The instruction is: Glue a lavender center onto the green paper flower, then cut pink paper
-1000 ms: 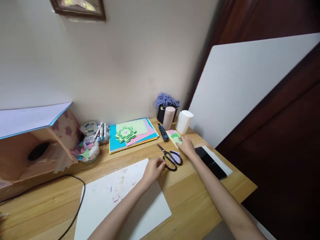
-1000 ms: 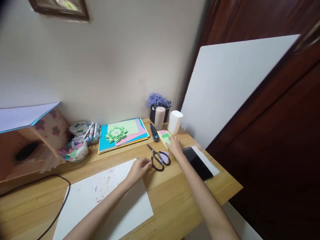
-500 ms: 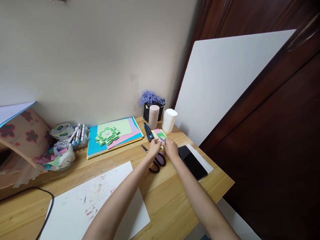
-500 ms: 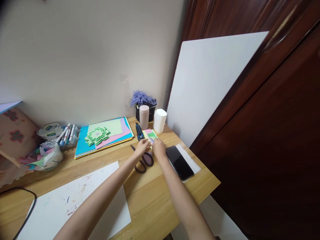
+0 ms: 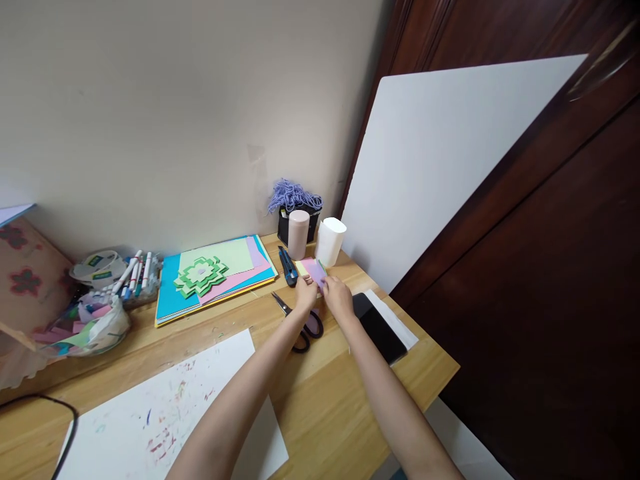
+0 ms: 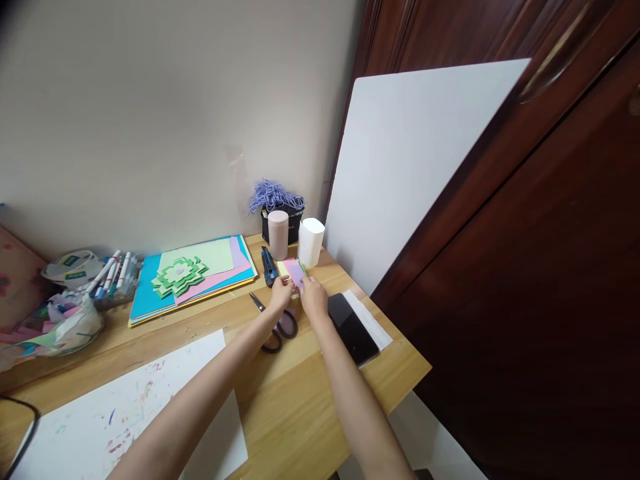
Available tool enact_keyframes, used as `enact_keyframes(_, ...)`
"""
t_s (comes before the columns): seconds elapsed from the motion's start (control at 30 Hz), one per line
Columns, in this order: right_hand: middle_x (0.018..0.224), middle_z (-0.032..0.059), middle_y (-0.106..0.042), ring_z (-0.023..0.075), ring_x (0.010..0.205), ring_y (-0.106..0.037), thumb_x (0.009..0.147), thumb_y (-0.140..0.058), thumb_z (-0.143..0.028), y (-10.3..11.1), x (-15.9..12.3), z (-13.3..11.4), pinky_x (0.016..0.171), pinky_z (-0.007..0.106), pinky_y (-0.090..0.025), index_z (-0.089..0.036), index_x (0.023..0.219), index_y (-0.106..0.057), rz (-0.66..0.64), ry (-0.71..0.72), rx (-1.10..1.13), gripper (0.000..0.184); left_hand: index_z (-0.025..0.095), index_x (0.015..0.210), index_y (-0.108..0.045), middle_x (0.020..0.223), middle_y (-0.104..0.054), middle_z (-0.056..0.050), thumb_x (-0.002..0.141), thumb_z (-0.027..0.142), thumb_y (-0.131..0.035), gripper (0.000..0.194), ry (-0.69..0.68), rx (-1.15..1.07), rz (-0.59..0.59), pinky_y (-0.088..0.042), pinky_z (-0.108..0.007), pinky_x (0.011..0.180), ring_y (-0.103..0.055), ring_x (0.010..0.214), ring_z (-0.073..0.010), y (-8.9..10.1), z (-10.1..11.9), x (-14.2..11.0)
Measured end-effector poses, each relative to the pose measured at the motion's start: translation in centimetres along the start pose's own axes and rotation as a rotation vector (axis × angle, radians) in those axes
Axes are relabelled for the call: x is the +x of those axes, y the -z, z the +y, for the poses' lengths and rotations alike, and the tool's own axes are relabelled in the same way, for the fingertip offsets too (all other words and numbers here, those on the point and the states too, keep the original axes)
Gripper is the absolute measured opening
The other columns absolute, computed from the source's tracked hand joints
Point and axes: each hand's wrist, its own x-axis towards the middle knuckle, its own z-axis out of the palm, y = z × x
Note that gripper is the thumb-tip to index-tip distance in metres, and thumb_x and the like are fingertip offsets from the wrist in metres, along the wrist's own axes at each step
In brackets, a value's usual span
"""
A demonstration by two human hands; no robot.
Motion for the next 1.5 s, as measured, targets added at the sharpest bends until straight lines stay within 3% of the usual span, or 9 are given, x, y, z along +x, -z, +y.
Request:
enact_keyframes(0.13,0.097,0.0116,-0.06,0.0201,0.084,-0.058,0.085,-0.046,-0.035,0.1,-0.1,-0.2,0.069,0.025,-0.039,-0.015,0.104,-0.058,-0.009,0.001,0.0,0.03,0.012,0.109,-0.051,0.108,-0.057,-0.01,0.085,0.022,-0.049,0.027,-0.04,0.071,0.01,-0.045,-0.035,0.084,-0.056,0.096,-0.0176,0.1,0.2,-0.6)
enact_keyframes(0.43,0.09,0.0107,-0.063,0.0168,0.08,-0.059,0.09,-0.036,-0.023,0.2,0.0,0.1,0.067,0.023,-0.037,-0.014,0.096,-0.06,-0.015,-0.035,-0.01,0.027,0.012,0.104,-0.054,0.101,-0.059,-0.007,0.084,0.03,-0.051,0.027,-0.043,0.26,0.024,-0.047,-0.038,0.08,-0.058,0.089,-0.0174,0.8,1.1,0.7)
enact_keyframes(0.6,0.088,0.0104,-0.064,0.017,0.078,-0.059,0.089,-0.037,-0.023,0.1,-0.1,0.1,0.066,0.024,-0.037,-0.014,0.091,-0.061,-0.006,-0.042,-0.017,0.025,0.011,0.101,-0.056,0.096,-0.065,-0.013,0.066,0.018,-0.068,0.038,-0.045,0.368,0.076,-0.042,-0.029,0.083,-0.059,0.097,-0.0216,0.5,1.8,0.7)
enact_keyframes(0.7,0.088,0.01,-0.064,0.017,0.078,-0.06,0.089,-0.039,-0.023,0.0,-0.1,0.0,0.065,0.024,-0.037,-0.015,0.091,-0.06,0.002,-0.052,-0.019,0.023,0.014,0.097,-0.059,0.105,-0.062,-0.015,0.061,0.018,-0.069,0.038,-0.012,0.43,0.127,-0.042,-0.031,0.082,-0.057,0.102,-0.0259,0.5,2.3,0.6)
enact_keyframes(0.87,0.089,0.0104,-0.063,0.0173,0.079,-0.06,0.088,-0.039,-0.019,-0.1,-0.2,-0.2,0.064,0.024,-0.038,-0.015,0.093,-0.06,0.014,-0.084,-0.028,0.022,0.017,0.087,-0.064,0.1,-0.065,-0.013,0.057,0.016,-0.069,0.031,0.036,0.502,0.149,-0.043,-0.033,0.076,-0.059,0.097,-0.0277,0.4,3.0,0.6)
enact_keyframes(1.33,0.092,0.0099,-0.063,0.0179,0.08,-0.06,0.089,-0.035,-0.016,-0.3,-0.4,-0.7,0.064,0.025,-0.039,-0.017,0.101,-0.059,0.031,-0.141,-0.036,0.026,0.014,0.078,-0.064,0.088,-0.066,-0.018,0.069,0.012,-0.056,0.012,-0.111,0.711,0.111,-0.043,-0.033,0.075,-0.06,0.092,-0.029,0.4,4.6,-0.5)
enact_keyframes(1.5,0.092,0.0102,-0.063,0.0184,0.08,-0.06,0.09,-0.032,-0.016,-0.2,-0.3,-0.6,0.064,0.025,-0.038,-0.016,0.102,-0.058,0.044,-0.151,-0.03,0.029,0.009,0.08,-0.063,0.088,-0.064,-0.021,0.073,0.008,-0.051,0.015,-0.131,0.781,0.098,-0.043,-0.036,0.075,-0.06,0.091,-0.0319,0.2,5.4,-1.1)
